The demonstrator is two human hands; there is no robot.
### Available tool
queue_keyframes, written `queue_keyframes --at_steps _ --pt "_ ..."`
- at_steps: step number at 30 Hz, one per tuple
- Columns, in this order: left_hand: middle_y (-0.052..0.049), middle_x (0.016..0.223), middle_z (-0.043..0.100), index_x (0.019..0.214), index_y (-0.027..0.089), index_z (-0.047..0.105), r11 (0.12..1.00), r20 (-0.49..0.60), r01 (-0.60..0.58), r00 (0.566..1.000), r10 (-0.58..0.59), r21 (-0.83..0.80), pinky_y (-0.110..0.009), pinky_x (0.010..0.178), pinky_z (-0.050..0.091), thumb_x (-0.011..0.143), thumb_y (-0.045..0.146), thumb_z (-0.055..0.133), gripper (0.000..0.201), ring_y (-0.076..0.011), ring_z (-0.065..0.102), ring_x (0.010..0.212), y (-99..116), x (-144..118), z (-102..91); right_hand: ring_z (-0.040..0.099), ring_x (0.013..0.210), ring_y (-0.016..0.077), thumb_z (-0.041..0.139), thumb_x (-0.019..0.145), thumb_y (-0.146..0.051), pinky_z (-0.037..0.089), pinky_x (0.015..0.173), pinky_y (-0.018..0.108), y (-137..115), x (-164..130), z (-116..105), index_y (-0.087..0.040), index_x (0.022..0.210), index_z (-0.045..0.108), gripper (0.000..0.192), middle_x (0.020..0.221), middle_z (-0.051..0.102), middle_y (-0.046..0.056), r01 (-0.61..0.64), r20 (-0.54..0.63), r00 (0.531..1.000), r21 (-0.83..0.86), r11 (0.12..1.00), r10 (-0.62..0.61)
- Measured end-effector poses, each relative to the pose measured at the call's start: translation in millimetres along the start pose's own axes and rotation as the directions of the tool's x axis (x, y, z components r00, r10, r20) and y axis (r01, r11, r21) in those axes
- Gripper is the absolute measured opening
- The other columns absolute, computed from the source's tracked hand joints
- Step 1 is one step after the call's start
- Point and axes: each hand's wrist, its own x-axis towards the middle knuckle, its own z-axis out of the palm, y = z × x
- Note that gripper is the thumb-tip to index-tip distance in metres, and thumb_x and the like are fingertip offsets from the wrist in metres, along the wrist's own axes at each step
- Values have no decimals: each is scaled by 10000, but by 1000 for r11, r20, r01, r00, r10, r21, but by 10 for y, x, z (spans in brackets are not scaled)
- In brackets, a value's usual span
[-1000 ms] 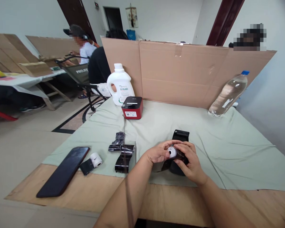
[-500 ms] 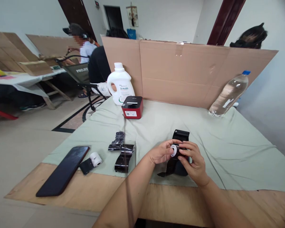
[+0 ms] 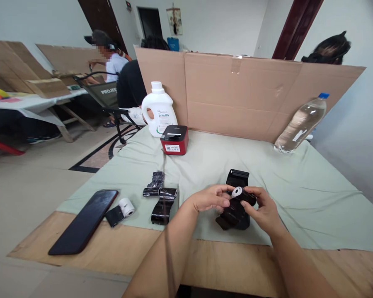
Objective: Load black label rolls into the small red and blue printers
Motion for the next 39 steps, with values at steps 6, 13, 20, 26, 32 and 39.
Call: queue_keyframes --at_steps 6,13,20,26,32,39 --pt "-43 736 696 959 160 562 954 -97 214 975 -198 210 -223 485 443 653 519 781 520 -158 663 523 58 -65 -116 650 937 235 653 783 -296 519 839 410 70 43 -35 -236 1013 637 238 980 706 52 -11 199 979 -136 991 38" --pt "79 531 540 847 154 556 948 -305 86 952 12 306 -185 400 371 600 453 808 462 -68 499 372 -60 78 -112 617 947 252 625 800 -267 497 843 442 67 81 -2 -231 1032 630 235 975 698 65 56 179 984 -237 970 -13" --pt "82 582 535 874 165 531 952 -274 83 962 1 295 -190 429 400 601 394 817 457 -66 519 407 -103 110 -109 595 988 257 615 801 -269 492 864 448 133 119 45 -228 1047 660 253 993 688 72 -13 211 976 -226 974 62" --pt "91 597 512 955 177 515 935 -279 -13 953 119 354 -179 426 354 651 420 782 471 -45 453 411 -148 141 -112 590 979 244 592 813 -238 504 873 452 219 131 78 -238 1095 678 296 983 676 75 -46 251 962 -232 972 106" --pt "92 582 479 966 167 529 921 -279 -10 952 128 390 -189 429 336 668 460 759 477 -54 440 424 -149 150 -103 531 1128 262 536 878 -264 462 959 490 195 71 74 -246 1153 654 299 1199 621 91 63 199 980 -252 966 -12" --pt "65 636 516 909 162 550 928 -365 -41 912 186 371 -211 496 379 683 477 749 435 -63 466 467 -165 186 -137 569 1008 243 515 902 -413 461 907 455 319 67 52 -213 1005 642 259 1033 632 94 -194 -193 967 -118 974 169"
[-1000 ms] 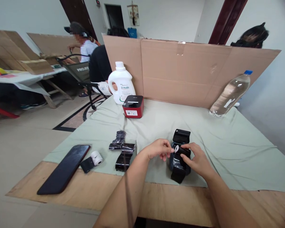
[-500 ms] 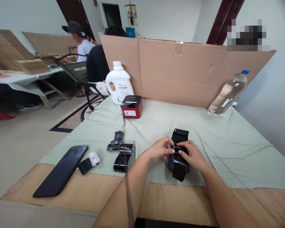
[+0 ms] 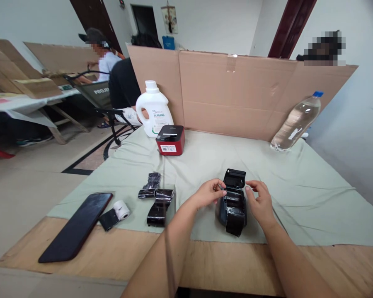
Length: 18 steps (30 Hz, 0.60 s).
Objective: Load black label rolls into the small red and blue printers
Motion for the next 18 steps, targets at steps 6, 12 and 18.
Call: queue_keyframes --at_steps 6,12,18 --pt "-136 1306 559 1235 192 536 999 -267 -38 963 28 -34 -354 914 441 822 574 586 565 -243 543 1145 21 -4 40 594 1126 251 378 873 -699 467 927 425 121 7 141 -235 1234 557 614 1237 640 109 -503 183 856 507 700 483" --pt "-125 1067 661 1296 151 476 990 -233 -100 970 74 -102 -395 915 453 887 654 374 656 -236 604 1059 49 -11 55 633 1018 261 425 839 -711 474 866 396 25 30 80 -213 1030 638 575 1002 717 98 -508 214 855 533 677 473" --pt "-120 1098 631 1074 147 647 926 -307 61 950 61 373 -371 924 447 814 499 582 443 -232 599 973 -11 36 42 597 988 280 530 791 -641 426 910 423 68 38 -10 -190 941 686 501 1014 682 130 -289 201 927 -152 945 316"
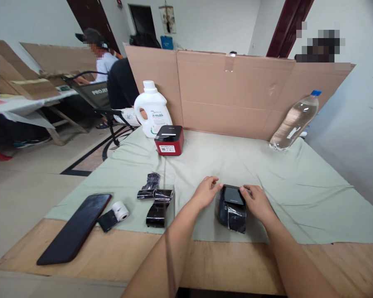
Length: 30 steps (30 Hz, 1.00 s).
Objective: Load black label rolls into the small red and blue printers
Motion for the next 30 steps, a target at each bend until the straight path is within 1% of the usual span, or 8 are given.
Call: queue_keyframes --at_steps 3,6,9,15,18,22,26,30 --pt "-118 1061 643 1060 150 677 988 153 -55 988 33 143 -388 962 421 834 498 553 433 -262 584 1021 7 -21 9 603 953 275 485 832 -621 432 881 405 -27 -38 -16 -192 871 687 476 916 686 116 79 174 983 -132 988 -55" --pt "-114 1139 615 1140 158 649 998 215 -52 976 43 40 -374 942 433 798 501 603 487 -248 577 1011 16 -39 5 624 899 245 523 815 -623 475 815 381 -88 -80 -22 -191 987 632 478 958 686 90 -1 268 963 71 997 -19" --pt "-108 1149 600 1150 151 634 993 221 -2 975 28 -117 -355 906 446 714 461 707 540 -224 568 971 29 -50 -18 639 919 232 616 766 -601 504 818 381 -142 -113 -14 -202 1069 567 503 1064 671 87 -116 321 947 333 936 4" --pt "-82 1222 559 1317 249 466 909 439 224 897 -51 -352 -294 752 479 683 445 754 724 -222 567 1018 129 -126 -75 594 1124 255 752 679 -531 468 965 406 -188 -143 29 -230 1235 512 676 1232 624 92 -197 273 961 569 798 43" --pt "-81 1203 546 1312 259 449 910 446 222 894 -47 -349 -277 686 471 679 447 756 728 -225 567 993 144 -146 -73 580 1154 260 714 736 -530 454 986 411 -196 -139 14 -227 1232 543 606 1244 628 87 -206 349 937 553 807 1" --pt "-79 1146 563 1290 211 463 925 424 142 905 24 -353 -308 786 461 663 394 778 725 -215 550 1002 118 -133 -72 610 1087 261 672 787 -525 474 942 406 -210 -134 -23 -200 1133 597 481 1158 671 85 -179 443 892 527 831 -90" --pt "-76 1166 560 1288 197 462 923 426 87 900 88 -375 -330 889 430 657 367 787 730 -215 528 1053 116 -130 -95 619 1063 257 708 747 -525 487 917 390 -228 -130 -26 -207 1124 585 508 1123 676 79 -136 389 917 521 842 -92" --pt "-78 1189 552 1276 220 468 918 429 128 902 50 -375 -312 818 458 657 404 782 718 -222 536 1042 123 -134 -90 624 1033 262 714 717 -564 493 899 395 -232 -108 2 -196 1094 597 539 1086 682 85 -130 363 929 509 851 -75"
